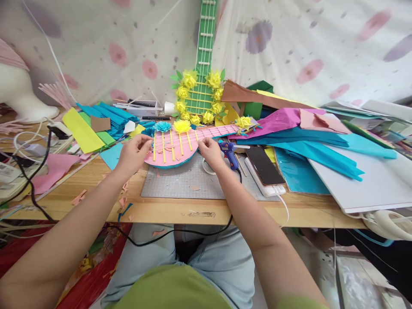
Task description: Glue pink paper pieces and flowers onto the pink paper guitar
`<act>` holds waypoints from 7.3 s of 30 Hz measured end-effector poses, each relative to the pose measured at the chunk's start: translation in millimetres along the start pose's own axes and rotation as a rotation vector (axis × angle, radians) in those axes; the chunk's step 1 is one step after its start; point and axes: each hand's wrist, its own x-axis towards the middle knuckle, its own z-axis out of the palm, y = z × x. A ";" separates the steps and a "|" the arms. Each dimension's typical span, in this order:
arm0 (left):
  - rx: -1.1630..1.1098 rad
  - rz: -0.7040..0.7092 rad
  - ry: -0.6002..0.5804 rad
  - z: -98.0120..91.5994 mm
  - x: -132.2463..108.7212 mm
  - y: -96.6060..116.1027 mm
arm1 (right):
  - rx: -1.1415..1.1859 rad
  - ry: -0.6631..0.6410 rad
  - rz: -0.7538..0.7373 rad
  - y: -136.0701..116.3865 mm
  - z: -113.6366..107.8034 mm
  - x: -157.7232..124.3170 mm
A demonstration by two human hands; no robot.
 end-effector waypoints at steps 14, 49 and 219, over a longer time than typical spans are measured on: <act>0.444 0.091 -0.215 44.7 -11.3 22.2 | -0.317 -0.195 -0.149 32.3 -20.2 -14.4; 0.394 0.223 -1.008 79.3 -31.4 60.8 | -0.285 -0.298 -0.195 39.4 -34.1 -9.3; -0.689 -0.454 0.535 -25.4 2.6 -26.7 | 0.207 -0.250 0.495 -1.9 24.3 -5.9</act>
